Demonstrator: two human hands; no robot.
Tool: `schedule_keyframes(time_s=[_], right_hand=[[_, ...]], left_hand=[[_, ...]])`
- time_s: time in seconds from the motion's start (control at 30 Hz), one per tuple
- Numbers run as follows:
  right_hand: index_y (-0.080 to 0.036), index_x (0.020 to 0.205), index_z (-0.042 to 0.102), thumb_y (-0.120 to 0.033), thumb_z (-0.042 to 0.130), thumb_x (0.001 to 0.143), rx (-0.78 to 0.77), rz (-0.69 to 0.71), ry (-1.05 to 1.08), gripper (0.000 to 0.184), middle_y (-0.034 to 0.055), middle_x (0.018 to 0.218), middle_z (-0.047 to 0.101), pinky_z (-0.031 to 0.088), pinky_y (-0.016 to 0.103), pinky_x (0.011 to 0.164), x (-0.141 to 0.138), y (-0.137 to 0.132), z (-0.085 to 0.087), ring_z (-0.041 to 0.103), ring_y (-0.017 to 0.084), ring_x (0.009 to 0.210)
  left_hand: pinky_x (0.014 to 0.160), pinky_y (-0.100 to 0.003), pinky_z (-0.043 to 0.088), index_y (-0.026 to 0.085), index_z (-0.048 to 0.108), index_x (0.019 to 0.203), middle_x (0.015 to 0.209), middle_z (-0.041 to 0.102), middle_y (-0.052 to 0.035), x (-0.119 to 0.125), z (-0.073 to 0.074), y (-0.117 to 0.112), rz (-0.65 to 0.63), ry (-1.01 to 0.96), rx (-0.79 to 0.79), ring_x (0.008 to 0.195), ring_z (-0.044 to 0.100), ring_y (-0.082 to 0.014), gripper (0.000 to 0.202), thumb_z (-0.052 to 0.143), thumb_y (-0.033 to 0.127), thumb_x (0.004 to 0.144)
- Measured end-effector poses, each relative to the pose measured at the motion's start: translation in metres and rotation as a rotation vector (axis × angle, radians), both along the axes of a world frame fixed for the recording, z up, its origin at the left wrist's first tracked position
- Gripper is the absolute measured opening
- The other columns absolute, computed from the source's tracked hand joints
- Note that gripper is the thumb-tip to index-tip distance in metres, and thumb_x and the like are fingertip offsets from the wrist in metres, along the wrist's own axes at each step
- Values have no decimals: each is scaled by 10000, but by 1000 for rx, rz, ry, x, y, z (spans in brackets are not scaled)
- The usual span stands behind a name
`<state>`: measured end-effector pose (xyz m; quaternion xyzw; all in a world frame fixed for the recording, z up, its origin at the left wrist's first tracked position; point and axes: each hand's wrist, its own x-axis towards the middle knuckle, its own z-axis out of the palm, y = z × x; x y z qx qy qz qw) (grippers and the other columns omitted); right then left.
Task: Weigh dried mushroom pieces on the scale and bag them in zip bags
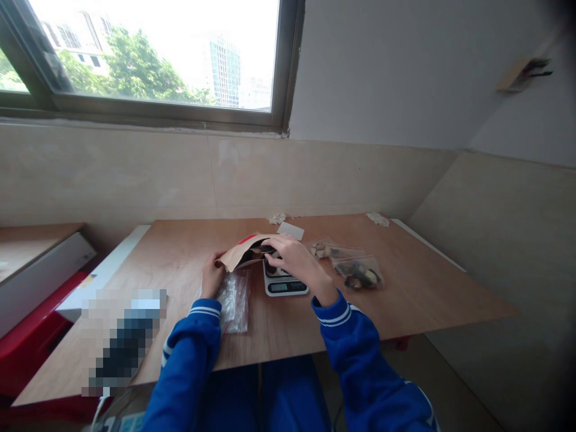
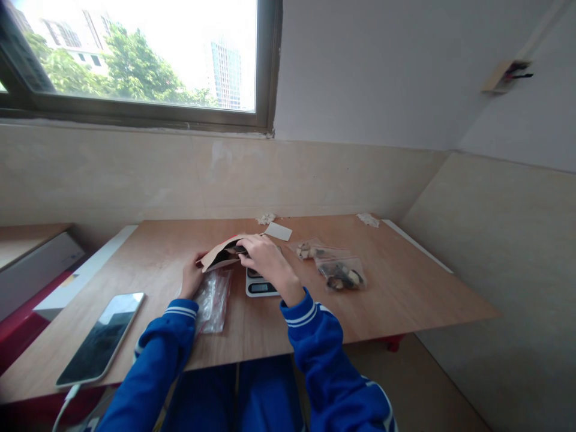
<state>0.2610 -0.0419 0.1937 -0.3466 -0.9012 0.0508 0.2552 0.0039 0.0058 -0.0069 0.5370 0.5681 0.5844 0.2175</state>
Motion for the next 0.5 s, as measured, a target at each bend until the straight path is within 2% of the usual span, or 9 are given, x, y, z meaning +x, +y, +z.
schedule_keyframes(time_s=[0.13, 0.23, 0.33, 0.5], right_hand=[[-157, 1123, 650, -117, 557, 878, 59, -34, 108, 265, 100, 1076, 682, 469, 418, 947, 7, 5, -8, 601, 252, 1048], [-183, 1153, 630, -139, 522, 901, 78, 1, 205, 278, 81, 1100, 670, 468, 400, 961, 11, 12, -18, 585, 234, 1069], [-217, 1166, 620, -188, 510, 917, 49, 32, 337, 274, 59, 1119, 662, 459, 377, 984, 13, 18, -27, 588, 208, 1088], [-223, 1131, 637, -310, 497, 933, -79, -40, 652, 257, 57, 1155, 667, 469, 349, 977, 19, 25, -41, 600, 198, 1109]], left_hand=[[839, -335, 490, 185, 664, 1038, 1018, 711, -67, 0, 1, 0, 24, 36, -27, 936, 644, -232, 361, 581, 234, 690], [837, -331, 486, 191, 660, 1054, 1009, 713, -56, -1, 1, 0, 47, 87, -55, 925, 638, -229, 376, 578, 245, 692], [826, -336, 484, 187, 657, 1054, 1001, 712, -59, -1, 1, 0, 55, 103, -59, 918, 638, -235, 371, 574, 253, 698], [797, -341, 486, 180, 657, 1044, 970, 709, -68, -1, 1, 0, 73, 117, -57, 901, 643, -248, 349, 575, 270, 717]])
